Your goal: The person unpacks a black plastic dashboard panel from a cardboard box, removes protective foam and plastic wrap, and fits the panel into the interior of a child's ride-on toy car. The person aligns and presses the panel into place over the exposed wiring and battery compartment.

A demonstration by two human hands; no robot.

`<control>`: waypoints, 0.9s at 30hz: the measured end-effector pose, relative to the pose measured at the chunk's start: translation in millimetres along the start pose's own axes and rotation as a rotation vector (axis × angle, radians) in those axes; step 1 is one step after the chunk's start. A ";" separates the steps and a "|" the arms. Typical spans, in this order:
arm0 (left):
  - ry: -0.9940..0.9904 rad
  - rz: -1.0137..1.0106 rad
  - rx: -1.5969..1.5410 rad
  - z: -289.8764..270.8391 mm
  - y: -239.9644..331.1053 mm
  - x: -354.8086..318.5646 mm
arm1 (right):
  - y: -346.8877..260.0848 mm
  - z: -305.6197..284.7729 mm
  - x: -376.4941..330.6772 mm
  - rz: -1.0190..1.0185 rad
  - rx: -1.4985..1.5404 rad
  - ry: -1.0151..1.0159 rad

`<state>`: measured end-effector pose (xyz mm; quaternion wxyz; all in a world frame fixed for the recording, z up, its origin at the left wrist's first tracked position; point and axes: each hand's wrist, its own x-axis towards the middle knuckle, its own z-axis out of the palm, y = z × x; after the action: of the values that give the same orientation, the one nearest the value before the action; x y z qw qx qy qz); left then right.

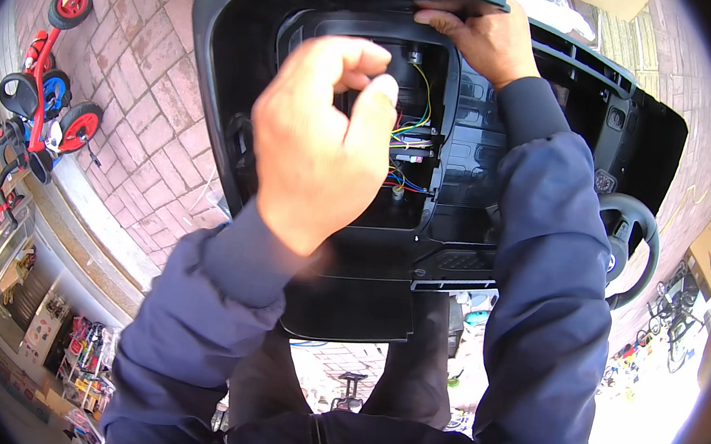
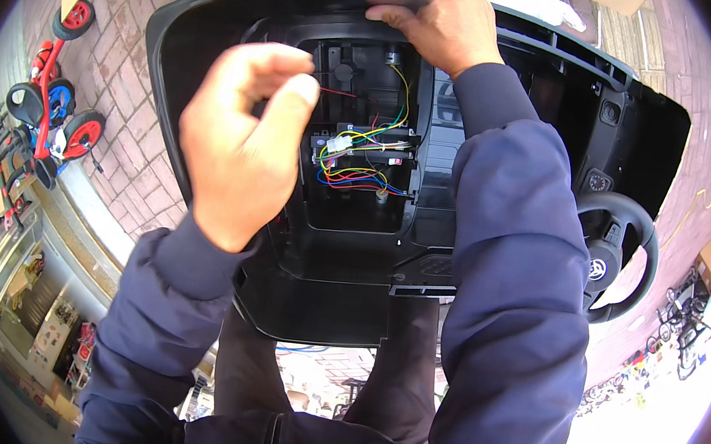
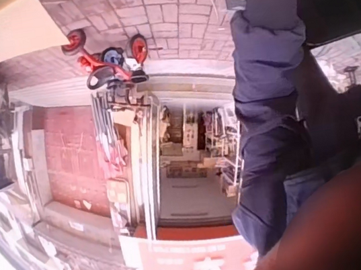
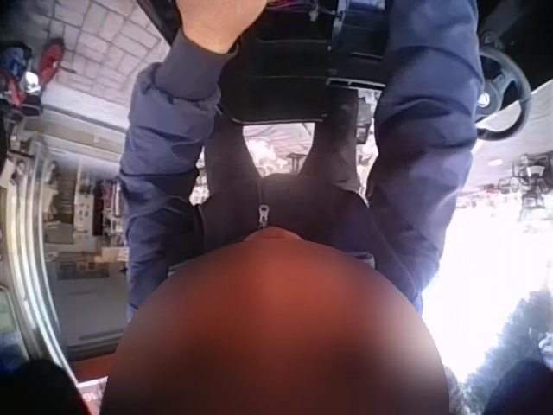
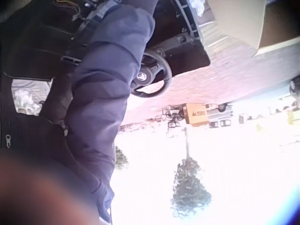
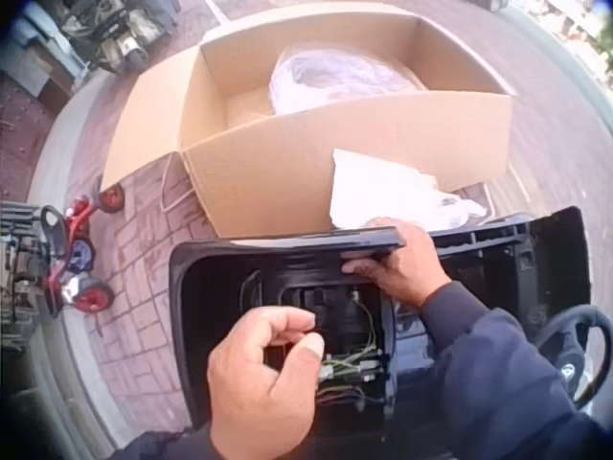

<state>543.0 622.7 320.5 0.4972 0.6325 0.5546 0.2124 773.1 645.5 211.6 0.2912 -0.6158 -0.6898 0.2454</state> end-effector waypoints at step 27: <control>0.097 -0.271 -0.961 57.0 -59.8 61.7 | 26.4 17.1 -12.9 0.086 -0.032 0.055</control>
<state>578.6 650.0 227.6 0.7290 0.2437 0.4937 0.4067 780.7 636.2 179.7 0.2894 -0.6557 -0.6584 0.2298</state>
